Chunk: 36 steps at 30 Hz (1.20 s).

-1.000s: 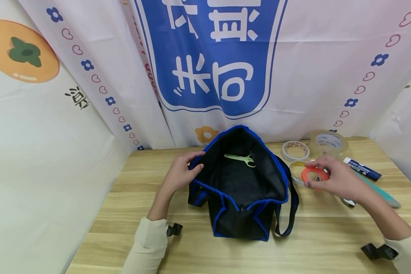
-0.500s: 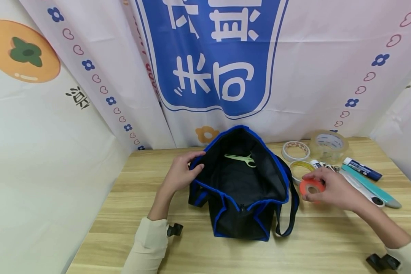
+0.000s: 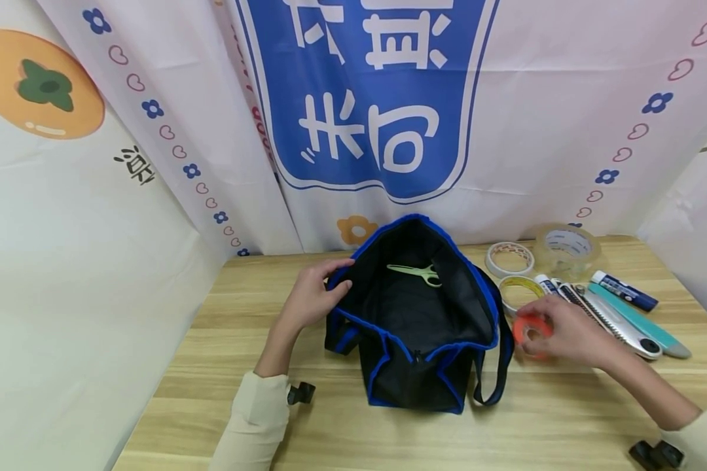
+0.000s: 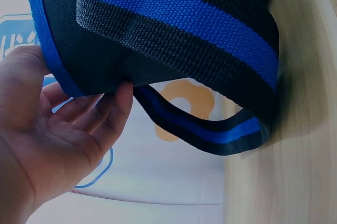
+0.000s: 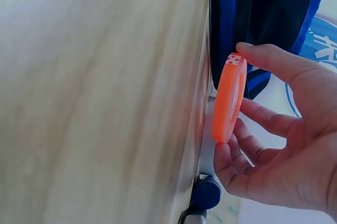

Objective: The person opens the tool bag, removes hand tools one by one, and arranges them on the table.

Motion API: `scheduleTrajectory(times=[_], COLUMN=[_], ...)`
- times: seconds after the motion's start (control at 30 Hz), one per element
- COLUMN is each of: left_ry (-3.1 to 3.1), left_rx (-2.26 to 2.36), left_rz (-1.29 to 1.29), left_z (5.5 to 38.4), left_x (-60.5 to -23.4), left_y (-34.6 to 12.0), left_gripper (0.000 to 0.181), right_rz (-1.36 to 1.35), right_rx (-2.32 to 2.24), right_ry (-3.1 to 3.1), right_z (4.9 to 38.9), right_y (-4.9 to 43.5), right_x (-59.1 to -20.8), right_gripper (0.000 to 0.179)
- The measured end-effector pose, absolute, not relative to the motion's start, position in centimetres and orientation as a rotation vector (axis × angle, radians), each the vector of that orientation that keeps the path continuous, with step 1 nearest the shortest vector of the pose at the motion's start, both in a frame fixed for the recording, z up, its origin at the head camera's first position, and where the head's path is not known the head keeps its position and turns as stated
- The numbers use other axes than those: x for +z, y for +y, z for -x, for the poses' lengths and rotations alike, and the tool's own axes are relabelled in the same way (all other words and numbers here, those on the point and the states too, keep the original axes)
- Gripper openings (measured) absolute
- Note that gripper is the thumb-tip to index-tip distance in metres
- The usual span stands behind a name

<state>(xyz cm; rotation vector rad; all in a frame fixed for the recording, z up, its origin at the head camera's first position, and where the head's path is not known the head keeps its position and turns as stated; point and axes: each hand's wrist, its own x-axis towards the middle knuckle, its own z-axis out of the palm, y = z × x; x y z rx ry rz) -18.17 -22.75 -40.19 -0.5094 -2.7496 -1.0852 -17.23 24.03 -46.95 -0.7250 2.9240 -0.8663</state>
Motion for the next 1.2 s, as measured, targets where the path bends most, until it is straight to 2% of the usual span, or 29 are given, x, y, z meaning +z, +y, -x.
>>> scheduleTrajectory(times=[0.33, 0.6, 0.87, 1.2], left_ry=[-2.754, -2.751, -2.750, -2.750], left_rx=[-1.087, -1.107, -1.112, -1.095], left_rz=[0.511, 0.516, 0.520, 0.511], left_z=[18.3, 18.4, 18.3, 18.2], left_x=[-40.0, -40.1, -40.1, -40.2], left_y=[-22.7, -22.6, -22.7, -22.9], left_gripper=[0.043, 0.042, 0.043, 0.042], right_rz=[0.739, 0.718, 0.821, 0.940], right_rx=[-0.848, -0.924, -1.014, -1.019], right_ry=[2.919, 2.893, 2.910, 2.862], right_z=[17.5, 18.6, 20.1, 22.4], right_y=[24.2, 22.8, 20.0, 15.1], right_x=[-46.4, -43.0, -39.5, -37.9], right_gripper=[0.055, 0.061, 0.053, 0.059])
